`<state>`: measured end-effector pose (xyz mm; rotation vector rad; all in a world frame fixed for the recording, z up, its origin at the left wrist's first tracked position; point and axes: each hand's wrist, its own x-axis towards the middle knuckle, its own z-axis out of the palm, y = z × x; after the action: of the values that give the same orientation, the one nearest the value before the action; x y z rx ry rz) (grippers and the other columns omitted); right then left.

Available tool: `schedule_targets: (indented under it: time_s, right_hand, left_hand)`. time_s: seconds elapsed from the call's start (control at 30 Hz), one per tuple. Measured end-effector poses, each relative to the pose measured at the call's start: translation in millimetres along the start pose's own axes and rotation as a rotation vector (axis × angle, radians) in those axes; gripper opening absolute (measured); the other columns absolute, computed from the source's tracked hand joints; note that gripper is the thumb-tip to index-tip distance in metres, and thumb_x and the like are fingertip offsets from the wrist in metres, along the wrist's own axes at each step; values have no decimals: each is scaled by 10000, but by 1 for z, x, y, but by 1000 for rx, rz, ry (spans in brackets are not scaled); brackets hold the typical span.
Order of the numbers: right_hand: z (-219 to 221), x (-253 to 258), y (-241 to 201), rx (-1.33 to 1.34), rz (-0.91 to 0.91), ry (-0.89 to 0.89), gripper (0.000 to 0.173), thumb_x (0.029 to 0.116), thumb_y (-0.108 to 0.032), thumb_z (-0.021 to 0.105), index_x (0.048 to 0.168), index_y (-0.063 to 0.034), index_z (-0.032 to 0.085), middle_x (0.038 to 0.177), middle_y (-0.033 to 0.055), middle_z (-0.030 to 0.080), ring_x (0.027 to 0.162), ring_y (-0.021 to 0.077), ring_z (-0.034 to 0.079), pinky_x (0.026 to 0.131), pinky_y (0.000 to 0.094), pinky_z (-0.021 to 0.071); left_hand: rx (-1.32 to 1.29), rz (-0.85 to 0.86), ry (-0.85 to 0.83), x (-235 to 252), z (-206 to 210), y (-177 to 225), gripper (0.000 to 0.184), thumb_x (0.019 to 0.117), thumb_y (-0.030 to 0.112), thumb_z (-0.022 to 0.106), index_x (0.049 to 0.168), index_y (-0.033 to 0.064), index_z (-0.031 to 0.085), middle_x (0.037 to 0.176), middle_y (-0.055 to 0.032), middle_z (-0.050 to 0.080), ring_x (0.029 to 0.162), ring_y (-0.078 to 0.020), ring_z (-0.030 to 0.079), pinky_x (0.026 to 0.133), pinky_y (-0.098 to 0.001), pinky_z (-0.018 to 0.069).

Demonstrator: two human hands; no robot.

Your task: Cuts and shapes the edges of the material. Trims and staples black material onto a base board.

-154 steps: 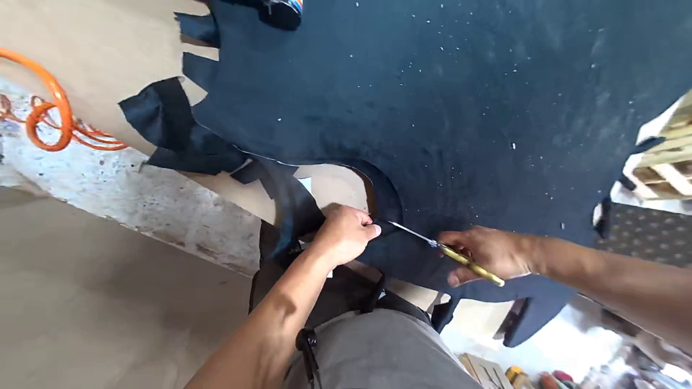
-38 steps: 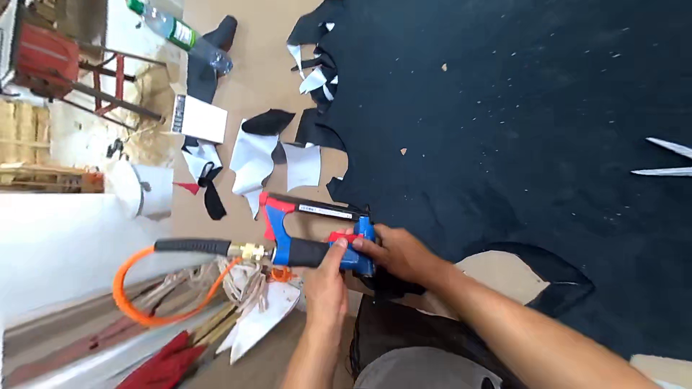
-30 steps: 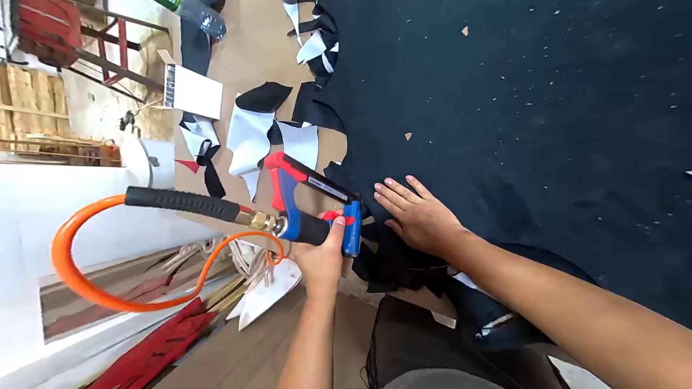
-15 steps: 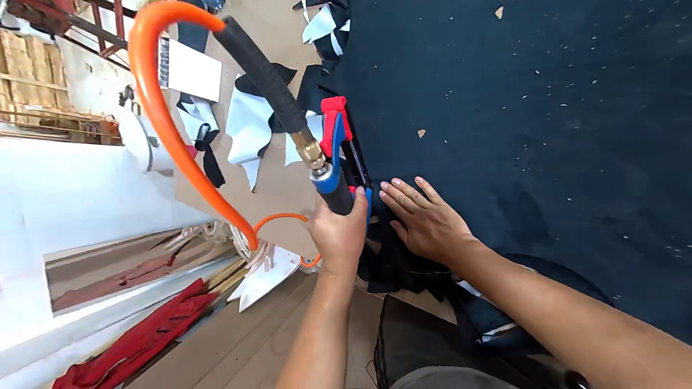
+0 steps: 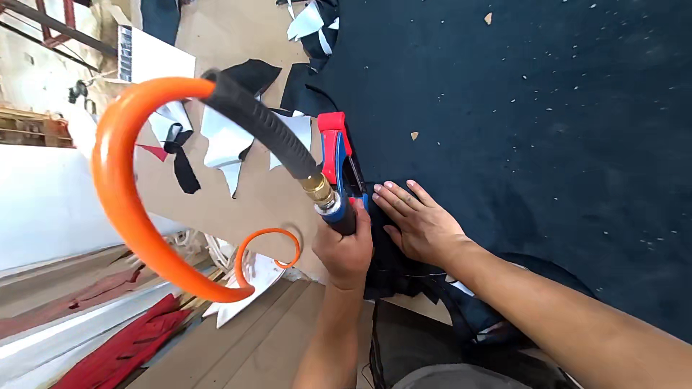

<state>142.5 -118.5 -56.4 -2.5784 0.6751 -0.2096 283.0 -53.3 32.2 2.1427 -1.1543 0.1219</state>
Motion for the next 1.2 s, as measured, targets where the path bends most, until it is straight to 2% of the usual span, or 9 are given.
schedule_targets:
  time_s: [0.2, 0.3, 0.4, 0.47, 0.57, 0.7, 0.77, 0.97, 1.2]
  right_hand:
    - [0, 1, 3, 25, -23, 23, 594, 1074, -435, 345, 1606, -175, 385, 1693, -39, 301, 1575, 150, 225, 1298, 476, 141]
    - [-27, -17, 10, 288, 9, 133, 412, 1031, -278, 541, 1414, -156, 631, 1554, -4, 526, 1492, 163, 411, 1278, 458, 265]
    - [-112, -99, 51, 164, 338, 314, 377, 1049, -260, 498, 1375, -150, 654, 1478, 41, 593, 1415, 214, 512, 1208, 468, 392]
    - [-159, -179, 101, -50, 659, 304, 559, 1048, -394, 476, 1519, -94, 470, 1586, 166, 444, 1500, 352, 376, 1228, 564, 310]
    - [-174, -283, 160, -182, 862, 85, 927, 992, -687, 381, 1607, -5, 256, 1664, 288, 218, 1542, 502, 188, 1206, 707, 210]
    - [-178, -333, 157, -117, 786, 6, 647, 1058, -489, 423, 1574, -100, 410, 1629, 215, 354, 1479, 460, 370, 1109, 719, 365]
    - [-182, -340, 147, -120, 776, 52, 541, 1033, -283, 511, 1531, -78, 467, 1526, 256, 456, 1376, 516, 461, 1022, 750, 411]
    - [-181, -377, 132, -187, 994, 7, 619, 939, -80, 663, 1524, -39, 463, 1506, 343, 417, 1333, 587, 458, 985, 776, 427]
    - [-204, -362, 143, -220, 983, -217, 447, 914, -114, 748, 1330, -17, 618, 1238, 324, 629, 1155, 555, 601, 895, 765, 475]
  left_hand:
    - [-73, -19, 2, -13, 2, -4, 266, 951, 233, 749, 1074, 10, 671, 957, -50, 756, 882, -80, 745, 799, -304, 643]
    - [-30, -107, -108, -6, -19, 1, 336, 958, 320, 744, 1098, 19, 689, 971, -59, 765, 879, -110, 750, 806, -363, 641]
    - [-204, -324, -137, 22, -42, -21, 368, 971, 283, 721, 1162, -20, 638, 1017, -66, 779, 943, -162, 766, 885, -410, 643]
    - [-441, -516, -58, 39, -49, -58, 382, 1013, 221, 661, 1235, -71, 555, 1025, -152, 768, 944, -288, 774, 897, -500, 648]
    - [-436, -802, -30, 63, -50, -107, 532, 991, 456, 646, 1280, 13, 585, 1056, -118, 733, 953, -243, 740, 866, -476, 622]
    - [58, -947, -427, 67, -62, -140, 921, 933, 821, 396, 1187, -28, 650, 989, -219, 710, 820, -328, 720, 769, -573, 597]
    - [323, -771, -545, 53, -74, -124, 861, 997, 747, 357, 1056, -45, 688, 874, -240, 724, 776, -387, 730, 750, -639, 581]
    - [344, 0, -684, -68, -67, -10, 542, 1003, 392, 617, 1425, 52, 586, 1533, -257, 462, 1419, -444, 448, 1137, -634, 390]
    - [24, -712, -720, -47, -23, 24, 692, 935, 424, 728, 1463, 30, 515, 1374, -214, 600, 1271, -361, 583, 1063, -579, 471]
